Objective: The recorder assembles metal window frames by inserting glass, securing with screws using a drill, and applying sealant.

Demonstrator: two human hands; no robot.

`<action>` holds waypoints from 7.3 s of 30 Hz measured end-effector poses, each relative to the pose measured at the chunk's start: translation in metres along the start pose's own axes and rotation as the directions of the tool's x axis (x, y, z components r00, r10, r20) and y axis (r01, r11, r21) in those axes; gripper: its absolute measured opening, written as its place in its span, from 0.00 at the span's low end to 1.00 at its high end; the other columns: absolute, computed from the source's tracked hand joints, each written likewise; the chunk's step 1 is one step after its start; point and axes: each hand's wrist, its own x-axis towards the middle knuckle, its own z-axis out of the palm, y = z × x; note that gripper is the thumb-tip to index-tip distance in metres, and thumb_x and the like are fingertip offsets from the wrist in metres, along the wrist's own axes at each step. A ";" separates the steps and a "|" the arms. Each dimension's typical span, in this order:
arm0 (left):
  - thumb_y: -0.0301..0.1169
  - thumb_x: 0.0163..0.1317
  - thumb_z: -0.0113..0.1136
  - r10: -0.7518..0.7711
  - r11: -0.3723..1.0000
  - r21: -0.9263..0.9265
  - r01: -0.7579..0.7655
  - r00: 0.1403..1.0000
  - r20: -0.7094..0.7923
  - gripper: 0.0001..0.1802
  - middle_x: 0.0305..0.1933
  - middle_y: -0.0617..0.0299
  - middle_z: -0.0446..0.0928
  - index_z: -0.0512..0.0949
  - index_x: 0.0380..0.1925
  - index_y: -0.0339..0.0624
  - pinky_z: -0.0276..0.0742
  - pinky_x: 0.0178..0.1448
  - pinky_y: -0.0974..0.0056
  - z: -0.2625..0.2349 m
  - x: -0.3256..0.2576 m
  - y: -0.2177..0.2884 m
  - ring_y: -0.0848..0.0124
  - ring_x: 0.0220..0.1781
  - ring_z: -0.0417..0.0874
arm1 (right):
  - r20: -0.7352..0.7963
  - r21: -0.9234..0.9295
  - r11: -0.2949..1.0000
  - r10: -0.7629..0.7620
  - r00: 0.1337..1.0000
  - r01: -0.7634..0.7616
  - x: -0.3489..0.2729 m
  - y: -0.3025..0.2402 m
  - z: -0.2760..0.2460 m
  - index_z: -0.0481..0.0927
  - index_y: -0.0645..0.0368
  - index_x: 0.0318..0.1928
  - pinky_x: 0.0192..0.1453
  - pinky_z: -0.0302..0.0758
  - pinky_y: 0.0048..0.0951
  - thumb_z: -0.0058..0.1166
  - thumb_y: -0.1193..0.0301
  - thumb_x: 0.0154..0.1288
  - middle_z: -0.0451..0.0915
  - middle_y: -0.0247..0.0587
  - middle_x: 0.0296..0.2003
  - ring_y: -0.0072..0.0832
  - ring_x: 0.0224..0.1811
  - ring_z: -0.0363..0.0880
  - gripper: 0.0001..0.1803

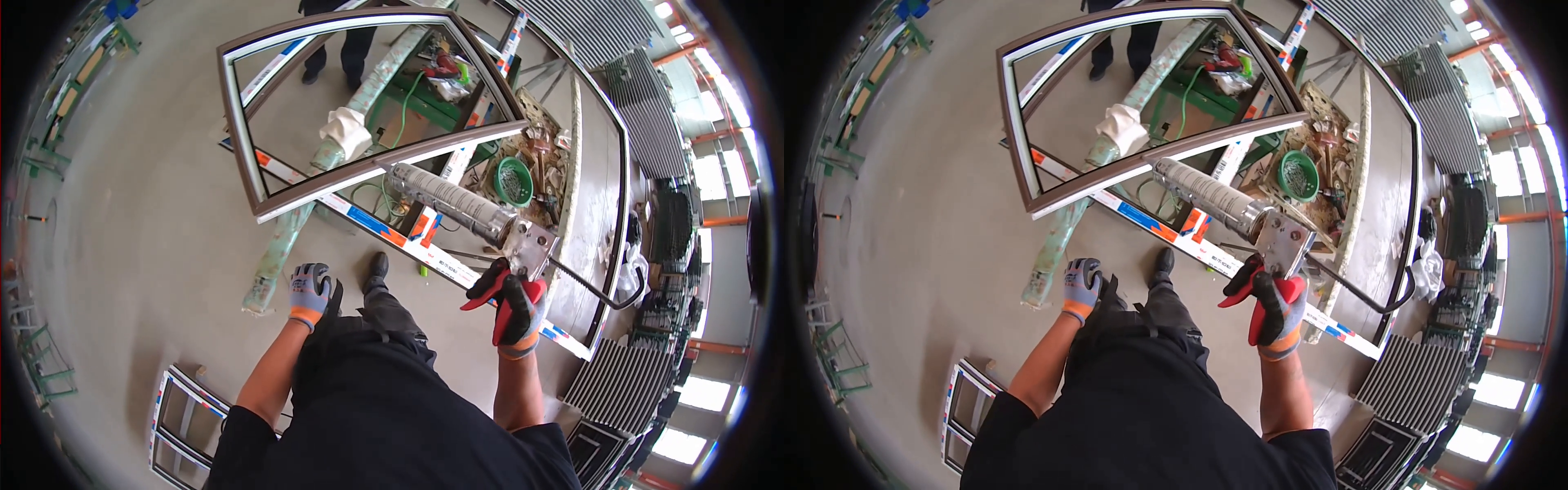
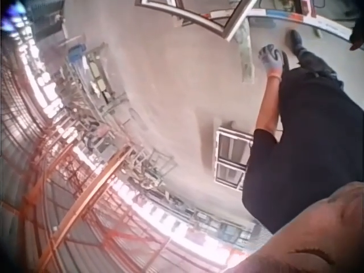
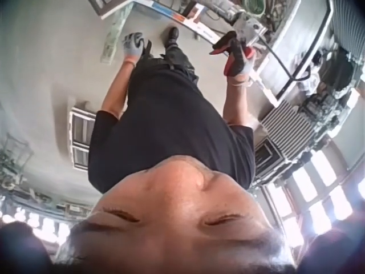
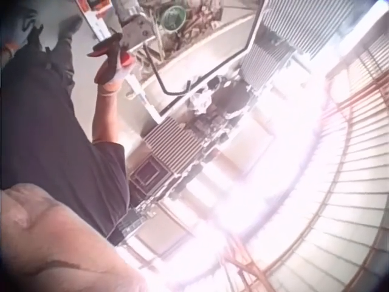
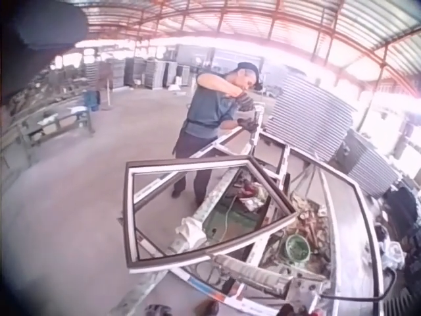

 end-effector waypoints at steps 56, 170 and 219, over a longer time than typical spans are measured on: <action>0.35 0.57 0.62 -0.285 0.958 -0.053 0.281 0.928 -0.241 0.12 0.45 0.52 0.78 0.79 0.41 0.48 0.72 0.60 0.50 -0.023 -0.075 -0.067 0.49 0.54 0.76 | 0.623 -0.547 0.722 0.013 0.782 0.424 -0.064 0.007 0.100 0.71 0.67 0.62 0.29 0.72 0.21 0.55 0.85 0.53 0.82 0.45 0.48 0.23 0.32 0.80 0.32; 0.31 0.55 0.58 0.150 0.874 0.430 -0.224 0.968 0.201 0.16 0.42 0.52 0.80 0.81 0.44 0.44 0.75 0.53 0.49 0.122 0.169 0.116 0.50 0.45 0.79 | -0.241 0.032 0.784 0.608 0.756 -0.620 0.399 0.353 -0.296 0.79 0.64 0.28 0.19 0.72 0.31 0.66 0.66 0.52 0.77 0.39 0.19 0.30 0.16 0.75 0.13; 0.29 0.55 0.57 0.076 0.872 0.435 -0.224 0.940 0.333 0.12 0.39 0.54 0.80 0.81 0.41 0.43 0.75 0.50 0.51 0.128 0.180 0.128 0.52 0.42 0.80 | -0.430 -0.624 0.475 0.454 0.781 -0.620 0.485 0.420 -0.268 0.85 0.53 0.43 0.48 0.81 0.40 0.57 0.65 0.62 0.86 0.50 0.43 0.46 0.48 0.85 0.11</action>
